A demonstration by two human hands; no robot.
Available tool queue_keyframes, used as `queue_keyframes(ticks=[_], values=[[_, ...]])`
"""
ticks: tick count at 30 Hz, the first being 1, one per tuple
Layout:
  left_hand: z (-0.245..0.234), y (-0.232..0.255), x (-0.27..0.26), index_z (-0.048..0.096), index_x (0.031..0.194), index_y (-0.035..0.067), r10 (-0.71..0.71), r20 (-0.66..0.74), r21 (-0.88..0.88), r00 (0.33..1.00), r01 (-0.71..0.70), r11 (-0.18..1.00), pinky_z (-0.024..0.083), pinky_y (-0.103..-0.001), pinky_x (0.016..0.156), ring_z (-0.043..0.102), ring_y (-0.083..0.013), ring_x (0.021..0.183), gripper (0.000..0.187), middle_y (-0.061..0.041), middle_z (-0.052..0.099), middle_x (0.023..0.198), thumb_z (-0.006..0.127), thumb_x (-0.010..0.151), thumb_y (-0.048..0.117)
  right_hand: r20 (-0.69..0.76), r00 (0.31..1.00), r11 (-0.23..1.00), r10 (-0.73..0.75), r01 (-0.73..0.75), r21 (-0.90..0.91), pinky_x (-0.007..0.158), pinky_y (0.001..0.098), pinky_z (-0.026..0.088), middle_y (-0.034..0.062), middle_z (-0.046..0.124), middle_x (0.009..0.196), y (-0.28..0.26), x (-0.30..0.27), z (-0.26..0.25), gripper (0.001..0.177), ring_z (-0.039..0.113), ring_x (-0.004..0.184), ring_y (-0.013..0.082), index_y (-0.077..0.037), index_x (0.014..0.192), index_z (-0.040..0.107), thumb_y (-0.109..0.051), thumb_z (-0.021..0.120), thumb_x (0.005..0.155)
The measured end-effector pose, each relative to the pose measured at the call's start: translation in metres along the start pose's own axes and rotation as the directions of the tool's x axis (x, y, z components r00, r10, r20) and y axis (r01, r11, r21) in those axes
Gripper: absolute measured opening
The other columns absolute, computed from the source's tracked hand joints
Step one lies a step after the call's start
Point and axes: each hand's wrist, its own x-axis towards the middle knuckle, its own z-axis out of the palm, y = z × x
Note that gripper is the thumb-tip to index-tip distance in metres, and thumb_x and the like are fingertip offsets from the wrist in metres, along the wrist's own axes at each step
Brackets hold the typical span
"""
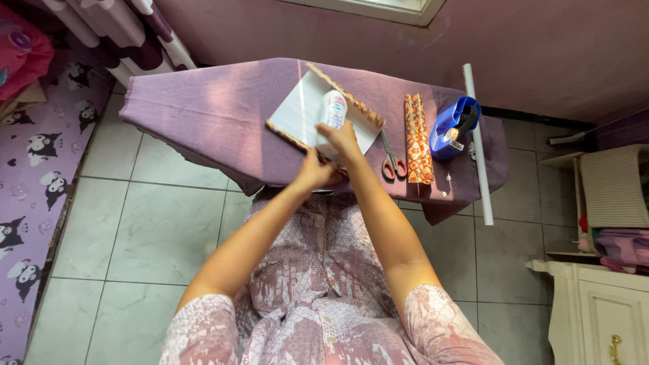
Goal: The person wraps a bottle of baby lotion in patterned wrapping paper on an ironing board. They measure the paper, cut it with scissors, fold the edges around the bottle, and secure the package with tape.
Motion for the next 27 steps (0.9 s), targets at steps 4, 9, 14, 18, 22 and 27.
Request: queue_keyframes(ticks=[4, 9, 14, 18, 22, 27], values=[[-0.034, 0.033, -0.031, 0.052, 0.135, -0.002, 0.154, 0.056, 0.766, 0.987, -0.141, 0.627, 0.049, -0.051, 0.104, 0.059, -0.0379, 0.122, 0.077, -0.025, 0.057, 0.131, 0.082, 0.083, 0.046, -0.072, 0.987, 0.941, -0.142, 0.112, -0.319, 0.074, 0.0361, 0.059, 0.02, 0.072, 0.1, 0.01, 0.011, 0.008, 0.074, 0.074, 0.087, 0.0284, 0.005, 0.116, 0.053, -0.034, 0.087, 0.063], [-0.092, 0.063, -0.012, 0.075, 0.092, 0.008, 0.429, 0.338, 0.864, 0.838, -0.457, 0.212, 0.056, -0.051, 0.086, 0.062, -0.0353, 0.109, 0.044, -0.016, 0.061, 0.115, 0.087, 0.061, 0.037, 0.051, 0.984, 0.848, -0.173, 0.175, -0.5, 0.08, 0.0379, 0.057, 0.0187, 0.075, 0.102, 0.005, 0.024, -0.001, 0.07, 0.074, 0.092, 0.0297, -0.001, 0.115, 0.061, -0.038, 0.086, 0.062], [-0.051, 0.025, -0.04, 0.068, 0.094, 0.004, 0.478, 0.358, 0.704, 0.802, -0.568, 0.425, 0.058, -0.045, 0.08, 0.065, -0.0354, 0.098, 0.02, -0.018, 0.062, 0.107, 0.075, 0.077, 0.013, 0.014, 0.972, 0.76, -0.237, 0.194, -0.621, 0.082, 0.0426, 0.055, 0.021, 0.072, 0.106, 0.002, 0.027, 0.0, 0.076, 0.071, 0.098, 0.0359, -0.003, 0.122, 0.055, -0.044, 0.086, 0.066], [0.0, 0.001, -0.063, 0.063, 0.103, 0.006, 0.661, 0.114, 0.799, 0.742, -0.464, 0.383, 0.06, -0.04, 0.078, 0.068, -0.03, 0.097, 0.017, -0.012, 0.065, 0.1, 0.067, 0.087, 0.001, -0.055, 0.957, 0.694, -0.284, 0.165, -0.701, 0.082, 0.0546, 0.049, 0.024, 0.071, 0.107, 0.0, 0.027, -0.001, 0.083, 0.068, 0.101, 0.0403, -0.001, 0.128, 0.049, -0.052, 0.086, 0.073], [0.03, 0.007, -0.072, 0.065, 0.101, 0.005, 0.654, -0.004, 0.83, 0.756, -0.363, 0.424, 0.061, -0.039, 0.072, 0.068, -0.0347, 0.105, 0.013, -0.022, 0.068, 0.111, 0.068, 0.09, 0.01, -0.02, 0.963, 0.752, -0.268, 0.197, -0.629, 0.08, 0.0472, 0.058, 0.0296, 0.069, 0.109, 0.008, 0.016, -0.008, 0.101, 0.071, 0.099, 0.0406, 0.01, 0.137, 0.036, -0.055, 0.083, 0.076], [0.026, 0.02, -0.092, 0.071, 0.097, 0.003, 0.615, -0.011, 0.688, 0.788, -0.44, 0.577, 0.06, -0.044, 0.083, 0.062, -0.0466, 0.117, 0.017, -0.037, 0.062, 0.123, 0.069, 0.088, 0.017, 0.061, 0.977, 0.817, -0.205, 0.205, -0.538, 0.08, 0.045, 0.059, 0.031, 0.071, 0.111, 0.034, -0.019, -0.03, 0.1, 0.075, 0.097, 0.0402, 0.011, 0.145, 0.032, -0.053, 0.077, 0.083]])
